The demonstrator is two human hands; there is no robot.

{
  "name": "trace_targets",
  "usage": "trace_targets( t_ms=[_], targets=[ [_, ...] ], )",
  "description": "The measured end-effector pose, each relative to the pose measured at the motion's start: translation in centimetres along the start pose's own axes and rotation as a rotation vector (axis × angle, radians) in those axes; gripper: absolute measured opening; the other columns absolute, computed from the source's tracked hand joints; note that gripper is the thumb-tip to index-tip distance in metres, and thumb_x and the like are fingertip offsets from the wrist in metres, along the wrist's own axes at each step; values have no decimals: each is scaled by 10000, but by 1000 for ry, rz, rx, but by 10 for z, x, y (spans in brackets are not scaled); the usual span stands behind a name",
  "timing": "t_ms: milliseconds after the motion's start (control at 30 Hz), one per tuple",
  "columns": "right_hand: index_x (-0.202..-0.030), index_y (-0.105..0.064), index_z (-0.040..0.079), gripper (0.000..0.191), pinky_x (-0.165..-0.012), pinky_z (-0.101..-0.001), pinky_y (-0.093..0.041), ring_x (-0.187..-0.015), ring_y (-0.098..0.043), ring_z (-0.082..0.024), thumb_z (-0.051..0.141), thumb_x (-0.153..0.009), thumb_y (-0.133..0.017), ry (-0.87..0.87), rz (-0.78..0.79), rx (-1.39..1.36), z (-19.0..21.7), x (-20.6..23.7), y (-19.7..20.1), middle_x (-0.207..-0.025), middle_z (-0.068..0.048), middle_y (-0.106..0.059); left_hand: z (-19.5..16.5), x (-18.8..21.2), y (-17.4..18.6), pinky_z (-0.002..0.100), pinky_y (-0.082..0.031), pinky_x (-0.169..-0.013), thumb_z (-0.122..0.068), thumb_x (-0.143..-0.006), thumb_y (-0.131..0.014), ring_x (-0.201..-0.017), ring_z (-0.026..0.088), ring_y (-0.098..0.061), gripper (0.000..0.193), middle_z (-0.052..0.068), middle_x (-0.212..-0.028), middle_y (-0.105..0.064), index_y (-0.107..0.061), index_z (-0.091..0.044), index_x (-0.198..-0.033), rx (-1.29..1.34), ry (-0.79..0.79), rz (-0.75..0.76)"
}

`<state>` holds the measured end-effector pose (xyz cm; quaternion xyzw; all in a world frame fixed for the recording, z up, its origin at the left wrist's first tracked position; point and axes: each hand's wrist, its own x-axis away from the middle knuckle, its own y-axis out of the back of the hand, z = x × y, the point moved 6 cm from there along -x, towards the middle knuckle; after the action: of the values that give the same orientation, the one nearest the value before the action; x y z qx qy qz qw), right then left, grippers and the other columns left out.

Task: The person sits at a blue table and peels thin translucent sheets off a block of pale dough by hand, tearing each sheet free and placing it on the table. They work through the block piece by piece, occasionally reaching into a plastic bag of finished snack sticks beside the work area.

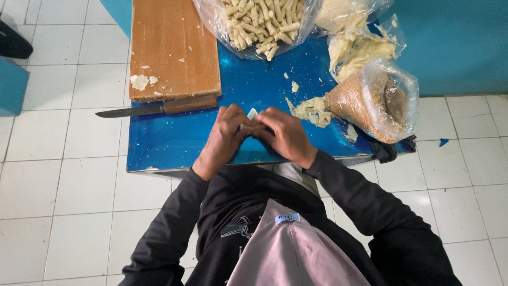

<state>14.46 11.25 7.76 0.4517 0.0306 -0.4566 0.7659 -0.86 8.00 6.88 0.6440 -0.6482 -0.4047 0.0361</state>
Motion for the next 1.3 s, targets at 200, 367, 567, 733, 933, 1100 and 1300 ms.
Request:
trace_targets(
  t_ms=[200, 367, 567, 733, 933, 1100, 1300],
  targets=[
    [-1025, -679, 36, 164, -765, -386, -538, -928, -662, -273, 84, -893, -765, 201, -34, 199, 13, 5, -6, -1012, -77, -646, 4, -3, 2, 434, -433, -877, -10, -773, -814, -1021, 343, -494, 221, 101, -1042, -569, -685, -75, -940, -93, -16, -25],
    [-1004, -673, 29, 136, -768, -405, -535, -937, -664, -294, 98, -902, -732, 149, -22, 170, 4, 2, -7, -996, -86, -628, -9, 7, 6, 452, -427, -927, -44, -739, -815, -1111, 357, -488, 338, 119, -1167, -561, -688, -60, -1052, -125, -7, -59],
    [-963, -718, 76, 95, -688, -410, -517, -833, -670, -298, 169, -950, -709, -28, 42, 45, -12, -7, -9, -939, -88, -631, -17, 6, 3, 492, -387, -952, -126, -842, -805, -1229, 372, -460, 208, 85, -1230, -577, -727, -126, -1035, -379, -63, -71],
    [-1005, -731, 111, 82, -722, -386, -539, -873, -690, -271, 171, -951, -719, -7, 16, 20, -10, -7, -5, -994, -73, -655, -8, 6, 3, 517, -354, -1023, -183, -847, -795, -1251, 368, -460, 160, 50, -1200, -599, -728, -149, -988, -396, -28, -83],
    [-1051, -673, 32, 205, -768, -403, -527, -932, -657, -293, 145, -905, -761, 127, -34, 137, 0, 1, -4, -1018, -88, -647, 2, 3, 3, 513, -353, -1027, -172, -819, -818, -1258, 367, -457, 186, 49, -1209, -612, -722, -138, -976, -310, 39, -67],
    [-1065, -693, 51, 152, -817, -400, -522, -985, -636, -298, 123, -939, -740, 149, -29, 186, -5, -3, -7, -1038, -99, -632, 0, 3, 6, 523, -345, -1013, -152, -771, -828, -1232, 384, -448, 379, 86, -1214, -589, -697, -94, -1121, -243, 113, -81],
    [-1158, -712, 78, 216, -832, -399, -513, -964, -634, -289, 130, -950, -732, 117, -28, 130, -6, -5, -3, -1004, -92, -640, -13, 1, 5, 524, -348, -1046, -157, -813, -803, -1256, 354, -467, 261, 65, -1201, -597, -726, -141, -1062, -415, -62, -111]
  ],
)
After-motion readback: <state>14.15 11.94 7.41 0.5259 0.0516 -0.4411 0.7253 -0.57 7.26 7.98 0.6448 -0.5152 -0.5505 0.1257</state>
